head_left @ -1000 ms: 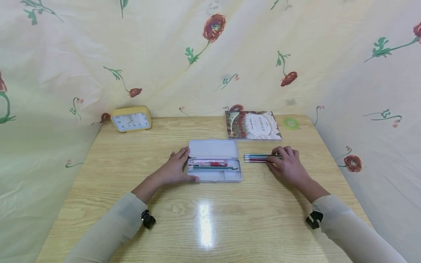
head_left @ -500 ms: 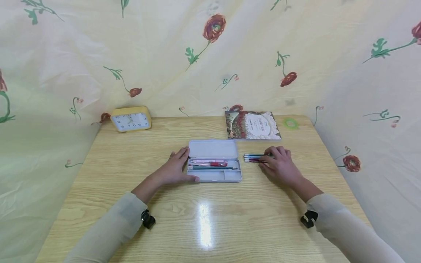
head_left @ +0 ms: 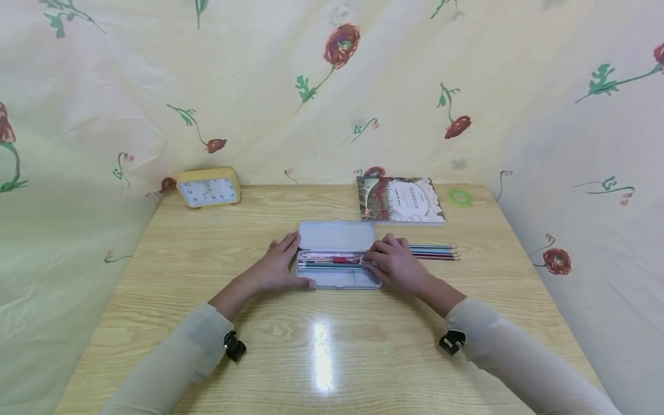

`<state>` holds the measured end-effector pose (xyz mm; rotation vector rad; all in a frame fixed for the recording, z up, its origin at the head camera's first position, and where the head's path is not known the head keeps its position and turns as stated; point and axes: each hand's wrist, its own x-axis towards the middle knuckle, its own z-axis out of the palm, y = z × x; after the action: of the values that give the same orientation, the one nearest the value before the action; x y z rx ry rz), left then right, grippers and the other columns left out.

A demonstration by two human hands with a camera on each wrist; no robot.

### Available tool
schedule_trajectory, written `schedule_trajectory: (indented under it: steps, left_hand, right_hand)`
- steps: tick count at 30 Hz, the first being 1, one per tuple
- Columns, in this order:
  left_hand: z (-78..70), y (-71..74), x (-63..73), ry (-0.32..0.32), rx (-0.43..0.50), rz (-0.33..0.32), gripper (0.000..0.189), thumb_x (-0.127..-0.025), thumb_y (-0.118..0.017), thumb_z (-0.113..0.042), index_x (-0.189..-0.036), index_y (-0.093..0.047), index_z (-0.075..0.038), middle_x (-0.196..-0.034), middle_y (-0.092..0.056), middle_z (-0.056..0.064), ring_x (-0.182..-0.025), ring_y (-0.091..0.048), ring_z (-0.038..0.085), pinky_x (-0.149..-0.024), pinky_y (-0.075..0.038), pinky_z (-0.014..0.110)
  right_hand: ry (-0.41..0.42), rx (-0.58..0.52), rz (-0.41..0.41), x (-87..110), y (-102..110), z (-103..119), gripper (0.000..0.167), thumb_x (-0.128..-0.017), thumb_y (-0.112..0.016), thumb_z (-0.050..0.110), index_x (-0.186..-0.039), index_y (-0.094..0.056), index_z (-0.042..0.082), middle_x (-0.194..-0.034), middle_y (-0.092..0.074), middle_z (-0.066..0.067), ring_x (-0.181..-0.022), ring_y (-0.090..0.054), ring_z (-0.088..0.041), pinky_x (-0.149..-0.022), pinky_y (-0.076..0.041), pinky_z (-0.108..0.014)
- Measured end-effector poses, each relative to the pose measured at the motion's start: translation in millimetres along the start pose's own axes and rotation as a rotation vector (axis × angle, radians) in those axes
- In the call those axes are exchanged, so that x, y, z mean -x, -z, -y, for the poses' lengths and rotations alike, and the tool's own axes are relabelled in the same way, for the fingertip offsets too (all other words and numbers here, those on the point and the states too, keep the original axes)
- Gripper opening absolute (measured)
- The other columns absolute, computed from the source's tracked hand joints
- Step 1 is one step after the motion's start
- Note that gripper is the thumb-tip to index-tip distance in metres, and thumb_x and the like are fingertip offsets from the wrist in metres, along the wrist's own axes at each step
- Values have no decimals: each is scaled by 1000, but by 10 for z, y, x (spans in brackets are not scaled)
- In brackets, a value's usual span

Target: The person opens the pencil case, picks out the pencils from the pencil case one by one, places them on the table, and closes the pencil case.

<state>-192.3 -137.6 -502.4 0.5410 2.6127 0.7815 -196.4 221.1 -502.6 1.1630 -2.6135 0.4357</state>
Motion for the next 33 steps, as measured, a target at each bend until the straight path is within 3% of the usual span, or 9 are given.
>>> schedule_trajectory:
  steps: [8,14,20,33]
  left_hand:
    - [8,2,-12,-3,-8,1,142,-84,-86,-74,-177,-4,-4,-188,0,14,-176,-2,34,-142,3,57]
    - [-15,21,0,-6,0,1,141,-85,-86,-72,-176,-5,-2,-188,-1,15,-176,-2,33,-142,3,57]
    - [-12,8,-4,-5,-3,-1,141,-85,-86,-72,-177,-5,-3,-188,-1,14,-176,-2,33,-142,3,57]
    - [-2,1,-5,2,-2,-2,141,-85,-85,-74,-177,-5,-4,-188,-1,13,-176,-2,32,-143,3,56]
  right_hand:
    - [9,-19,26,-89,-44,92,15,-101,-83,22,-114,-87,18,-103,-77,3,-94,-54,-20,-82,-38,-42]
    - [-30,-86,62,-135,-59,138,15,-103,-81,22,-116,-86,17,-105,-73,2,-95,-50,-18,-82,-31,-36]
    - [-66,-148,78,-219,-91,225,12,-104,-80,22,-113,-84,17,-106,-72,1,-94,-50,-18,-80,-31,-36]
    - [-96,-137,129,-394,-171,364,13,-107,-76,26,-115,-81,19,-108,-70,1,-94,-49,-18,-80,-34,-36]
